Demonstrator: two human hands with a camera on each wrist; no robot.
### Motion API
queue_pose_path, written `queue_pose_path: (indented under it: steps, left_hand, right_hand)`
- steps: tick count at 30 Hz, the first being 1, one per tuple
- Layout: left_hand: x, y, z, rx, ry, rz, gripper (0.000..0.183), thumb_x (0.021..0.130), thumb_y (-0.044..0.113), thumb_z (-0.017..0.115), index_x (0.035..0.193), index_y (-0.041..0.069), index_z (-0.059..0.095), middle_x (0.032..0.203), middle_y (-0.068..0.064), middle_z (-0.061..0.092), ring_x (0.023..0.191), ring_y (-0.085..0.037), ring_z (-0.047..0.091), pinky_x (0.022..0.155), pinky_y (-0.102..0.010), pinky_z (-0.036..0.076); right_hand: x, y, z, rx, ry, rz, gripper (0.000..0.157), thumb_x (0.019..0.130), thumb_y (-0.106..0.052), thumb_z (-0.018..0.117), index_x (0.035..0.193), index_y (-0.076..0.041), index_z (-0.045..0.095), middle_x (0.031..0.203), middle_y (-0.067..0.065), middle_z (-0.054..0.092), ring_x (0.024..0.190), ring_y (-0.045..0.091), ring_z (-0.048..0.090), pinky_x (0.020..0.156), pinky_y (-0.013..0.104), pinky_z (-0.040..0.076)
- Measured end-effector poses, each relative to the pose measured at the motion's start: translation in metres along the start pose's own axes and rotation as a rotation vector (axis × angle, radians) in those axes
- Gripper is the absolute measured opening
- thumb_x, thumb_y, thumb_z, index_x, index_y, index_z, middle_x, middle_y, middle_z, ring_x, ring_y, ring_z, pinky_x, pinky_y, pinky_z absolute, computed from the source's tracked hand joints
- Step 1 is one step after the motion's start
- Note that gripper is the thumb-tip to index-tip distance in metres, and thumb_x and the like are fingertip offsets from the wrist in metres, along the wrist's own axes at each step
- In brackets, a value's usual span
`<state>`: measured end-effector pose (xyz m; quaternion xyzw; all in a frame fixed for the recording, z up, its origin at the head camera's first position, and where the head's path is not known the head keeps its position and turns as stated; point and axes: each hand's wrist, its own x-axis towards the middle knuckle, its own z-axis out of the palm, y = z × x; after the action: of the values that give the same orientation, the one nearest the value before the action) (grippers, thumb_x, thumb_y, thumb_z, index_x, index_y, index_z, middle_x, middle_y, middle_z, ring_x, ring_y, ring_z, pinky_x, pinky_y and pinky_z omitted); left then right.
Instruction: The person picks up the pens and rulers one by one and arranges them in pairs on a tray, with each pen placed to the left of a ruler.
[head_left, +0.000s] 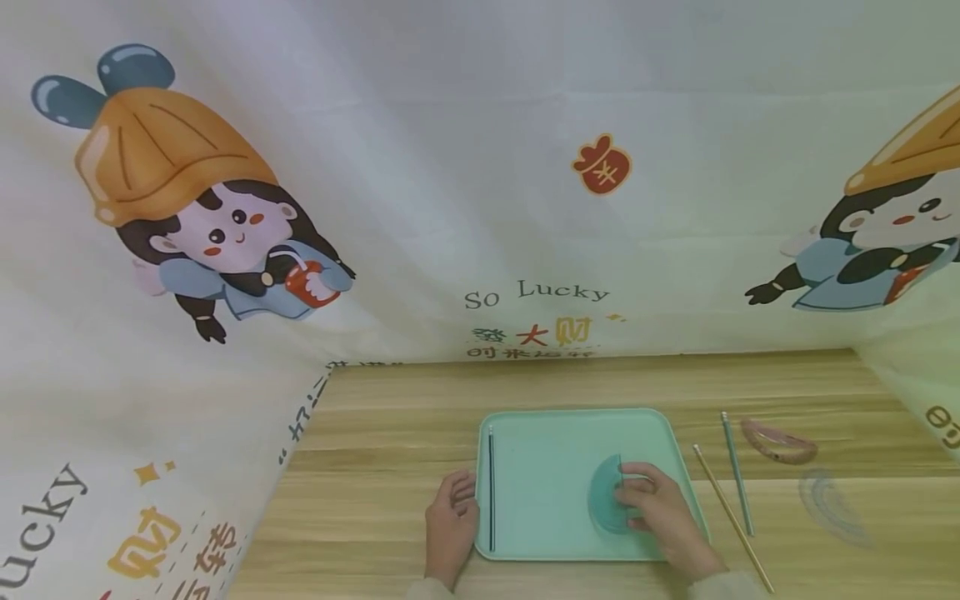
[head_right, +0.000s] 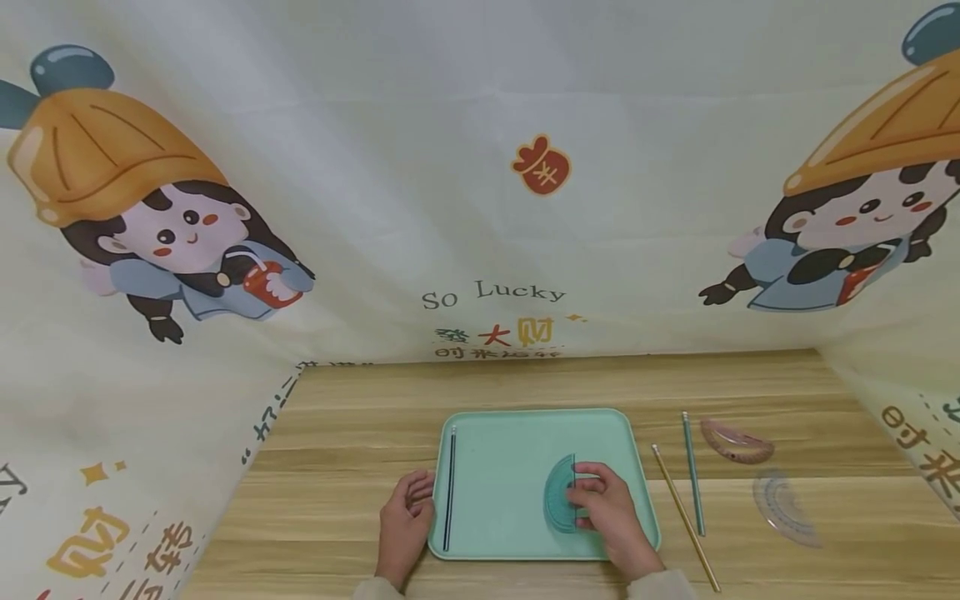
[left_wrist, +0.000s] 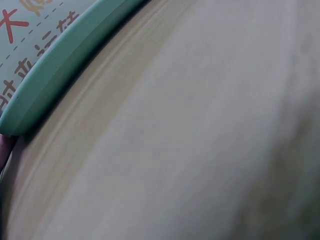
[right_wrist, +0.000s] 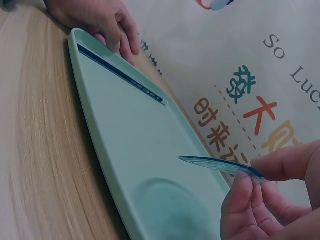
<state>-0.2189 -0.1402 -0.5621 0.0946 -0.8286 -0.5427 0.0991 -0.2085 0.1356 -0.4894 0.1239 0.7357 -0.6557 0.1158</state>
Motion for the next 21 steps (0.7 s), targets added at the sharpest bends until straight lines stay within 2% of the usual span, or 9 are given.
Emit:
queue_pose_path:
  steps: [9, 21]
  left_hand:
    - [-0.001, 0.001, -0.002, -0.003, 0.001, 0.003, 0.036, 0.086, -0.001, 0.055, 0.122, 0.006, 0.056, 0.118, -0.011, 0.066, 0.108, -0.025, 0.064, 0.091, -0.033, 0.058]
    - [-0.001, 0.000, -0.001, 0.008, 0.009, 0.003, 0.036, 0.086, 0.000, 0.055, 0.122, 0.007, 0.056, 0.116, -0.009, 0.067, 0.107, -0.024, 0.064, 0.090, -0.032, 0.058]
  right_hand:
    - [0.005, -0.002, 0.007, 0.025, 0.005, -0.001, 0.046, 0.086, -0.006, 0.060, 0.129, 0.002, 0.046, 0.104, 0.008, 0.062, 0.082, 0.013, 0.058, 0.064, 0.027, 0.056]
    - [0.007, -0.009, 0.024, 0.040, -0.009, -0.006, 0.044, 0.085, -0.004, 0.059, 0.127, 0.004, 0.046, 0.100, 0.009, 0.060, 0.079, 0.014, 0.057, 0.064, 0.028, 0.055]
